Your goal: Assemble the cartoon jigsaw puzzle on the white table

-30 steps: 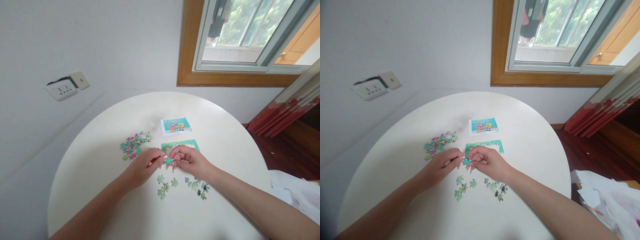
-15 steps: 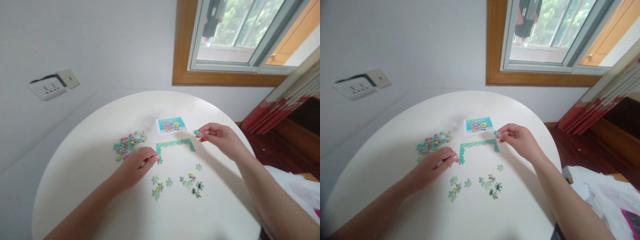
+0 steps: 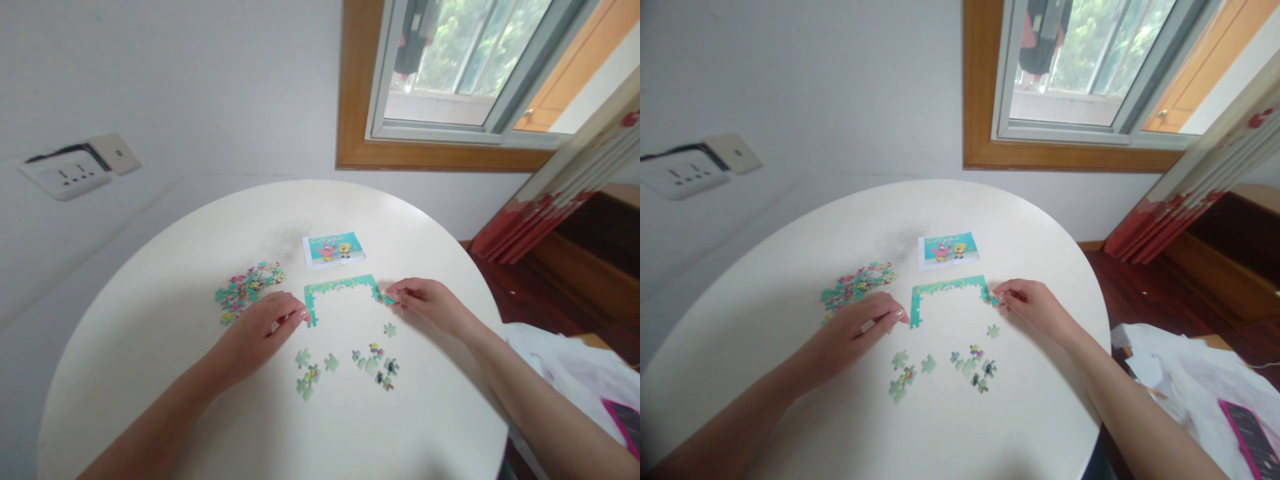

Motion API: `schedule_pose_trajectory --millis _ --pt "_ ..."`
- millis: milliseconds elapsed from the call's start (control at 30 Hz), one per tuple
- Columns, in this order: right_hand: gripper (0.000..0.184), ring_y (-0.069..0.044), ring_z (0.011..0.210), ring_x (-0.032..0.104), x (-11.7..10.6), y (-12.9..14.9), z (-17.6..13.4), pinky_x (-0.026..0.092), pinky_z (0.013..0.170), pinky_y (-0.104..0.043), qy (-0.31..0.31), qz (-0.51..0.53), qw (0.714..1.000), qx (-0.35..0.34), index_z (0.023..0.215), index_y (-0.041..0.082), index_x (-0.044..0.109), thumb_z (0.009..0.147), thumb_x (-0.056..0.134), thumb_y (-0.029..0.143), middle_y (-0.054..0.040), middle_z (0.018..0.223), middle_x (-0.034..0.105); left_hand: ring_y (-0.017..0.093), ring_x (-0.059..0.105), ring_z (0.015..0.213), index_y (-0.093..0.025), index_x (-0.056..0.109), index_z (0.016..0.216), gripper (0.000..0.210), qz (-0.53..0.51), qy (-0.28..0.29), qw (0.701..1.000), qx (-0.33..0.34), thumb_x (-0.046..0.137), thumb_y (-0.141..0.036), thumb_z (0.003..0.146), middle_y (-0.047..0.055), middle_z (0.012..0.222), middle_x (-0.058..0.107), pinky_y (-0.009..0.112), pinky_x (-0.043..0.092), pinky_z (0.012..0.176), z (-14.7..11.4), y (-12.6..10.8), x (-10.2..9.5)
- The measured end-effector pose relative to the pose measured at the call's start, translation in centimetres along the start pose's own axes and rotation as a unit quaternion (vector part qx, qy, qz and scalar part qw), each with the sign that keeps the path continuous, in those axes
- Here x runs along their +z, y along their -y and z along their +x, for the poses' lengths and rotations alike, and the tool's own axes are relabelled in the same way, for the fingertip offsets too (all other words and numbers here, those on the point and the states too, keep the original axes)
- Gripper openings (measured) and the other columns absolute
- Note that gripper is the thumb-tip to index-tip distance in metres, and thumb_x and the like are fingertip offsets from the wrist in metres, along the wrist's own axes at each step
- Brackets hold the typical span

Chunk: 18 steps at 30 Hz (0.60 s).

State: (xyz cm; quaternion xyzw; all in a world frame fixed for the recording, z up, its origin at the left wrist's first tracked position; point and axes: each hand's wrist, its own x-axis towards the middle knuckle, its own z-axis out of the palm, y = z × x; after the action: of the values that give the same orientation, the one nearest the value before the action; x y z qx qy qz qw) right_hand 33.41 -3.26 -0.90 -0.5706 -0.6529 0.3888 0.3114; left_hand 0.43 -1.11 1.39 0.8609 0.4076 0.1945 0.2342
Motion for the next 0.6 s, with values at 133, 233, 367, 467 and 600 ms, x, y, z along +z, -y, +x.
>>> schedule_pose_trajectory --millis 133,233,367,467,600 --pt "0.019 -0.014 0.066 0.061 0.2 0.4 0.3 0.046 0.062 -0.026 0.038 0.002 0.999 -0.008 0.086 0.017 0.063 0.084 0.055 0.034 -0.0016 0.071 0.066 0.017 0.058 0.08 -0.019 0.063 0.083 0.034 0.0 0.001 1.0 -0.001 0.035 -0.035 0.095 0.003 0.082 0.065 0.028 0.043 0.074 0.0 0.1 0.0" --pt "0.019 -0.013 0.065 0.06 -0.2 0.5 0.9 0.045 0.06 -0.024 0.085 -0.02 0.996 -0.019 0.083 0.017 0.067 0.083 0.056 0.032 -0.0011 0.07 0.067 0.017 0.058 0.08 -0.02 0.063 0.083 0.034 0.002 -0.002 1.0 0.002 0.035 -0.034 0.094 0.003 0.082 0.065 0.028 0.044 0.074 0.0 0.0 0.0" --pt "0.019 -0.013 0.067 0.061 -0.7 0.9 1.8 0.047 0.062 -0.025 0.122 -0.077 0.987 -0.068 0.086 0.018 0.072 0.082 0.056 0.027 -0.0024 0.077 0.07 0.017 0.058 0.08 -0.02 0.063 0.083 0.034 0.006 -0.006 1.0 0.002 0.035 -0.035 0.094 0.003 0.082 0.065 0.028 0.044 0.075 0.0 0.1 0.0" --pt "0.02 -0.014 0.075 0.063 -0.8 1.3 2.1 0.048 0.068 -0.026 0.131 -0.112 0.979 -0.11 0.091 0.019 0.073 0.082 0.055 0.023 -0.0041 0.086 0.071 0.017 0.058 0.08 -0.02 0.064 0.083 0.034 0.007 -0.006 1.0 -0.002 0.035 -0.034 0.094 0.003 0.082 0.065 0.028 0.043 0.074 -0.1 0.2 0.0" --pt "0.02 -0.015 0.077 0.063 -0.7 1.5 2.0 0.049 0.071 -0.027 0.121 -0.128 0.973 -0.148 0.094 0.02 0.073 0.082 0.057 0.019 -0.0053 0.088 0.07 0.017 0.058 0.08 -0.02 0.063 0.083 0.033 0.006 -0.005 1.0 -0.001 0.036 -0.034 0.094 0.003 0.081 0.065 0.028 0.044 0.074 -0.1 0.1 0.0"
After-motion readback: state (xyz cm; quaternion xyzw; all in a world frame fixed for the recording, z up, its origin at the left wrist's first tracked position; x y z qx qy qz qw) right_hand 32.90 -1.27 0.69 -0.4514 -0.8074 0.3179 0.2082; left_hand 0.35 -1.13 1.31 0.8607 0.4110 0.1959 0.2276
